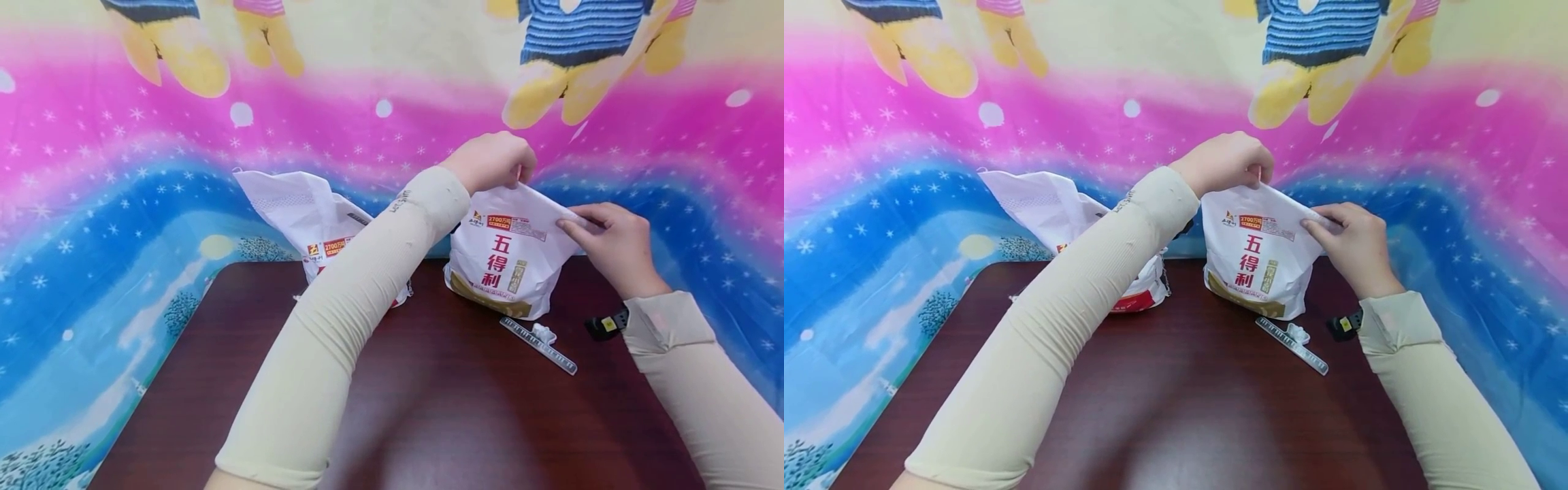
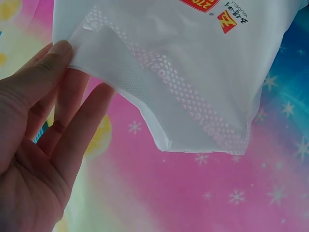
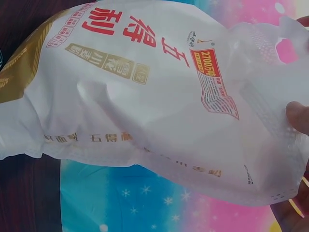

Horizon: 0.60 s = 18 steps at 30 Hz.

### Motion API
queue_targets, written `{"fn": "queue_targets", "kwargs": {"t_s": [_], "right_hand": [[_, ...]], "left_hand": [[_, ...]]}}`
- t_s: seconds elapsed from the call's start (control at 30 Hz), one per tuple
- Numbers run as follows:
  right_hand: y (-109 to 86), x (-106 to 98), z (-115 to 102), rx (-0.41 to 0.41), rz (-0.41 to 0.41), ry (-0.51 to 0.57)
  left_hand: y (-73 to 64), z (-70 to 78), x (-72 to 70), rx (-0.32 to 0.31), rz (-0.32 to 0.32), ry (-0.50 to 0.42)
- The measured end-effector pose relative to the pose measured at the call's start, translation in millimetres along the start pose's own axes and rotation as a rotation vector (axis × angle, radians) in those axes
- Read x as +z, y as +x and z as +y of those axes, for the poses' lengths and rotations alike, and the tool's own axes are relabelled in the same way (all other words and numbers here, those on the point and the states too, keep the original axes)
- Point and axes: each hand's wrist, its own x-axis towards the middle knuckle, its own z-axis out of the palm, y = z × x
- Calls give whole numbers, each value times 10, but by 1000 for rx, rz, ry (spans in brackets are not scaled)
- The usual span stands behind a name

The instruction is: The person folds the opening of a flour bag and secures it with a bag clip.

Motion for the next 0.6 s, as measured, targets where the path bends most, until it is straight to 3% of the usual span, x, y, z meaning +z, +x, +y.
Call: {"fn": "queue_targets", "kwargs": {"t_s": [0.27, 0.6], "right_hand": [[-47, 17, -7, -7, 61, -3], [-187, 15, -10, 43, 134, 41]], "left_hand": [[-1, 4, 3, -9, 0, -10], [7, -27, 12, -11, 7, -34]]}}
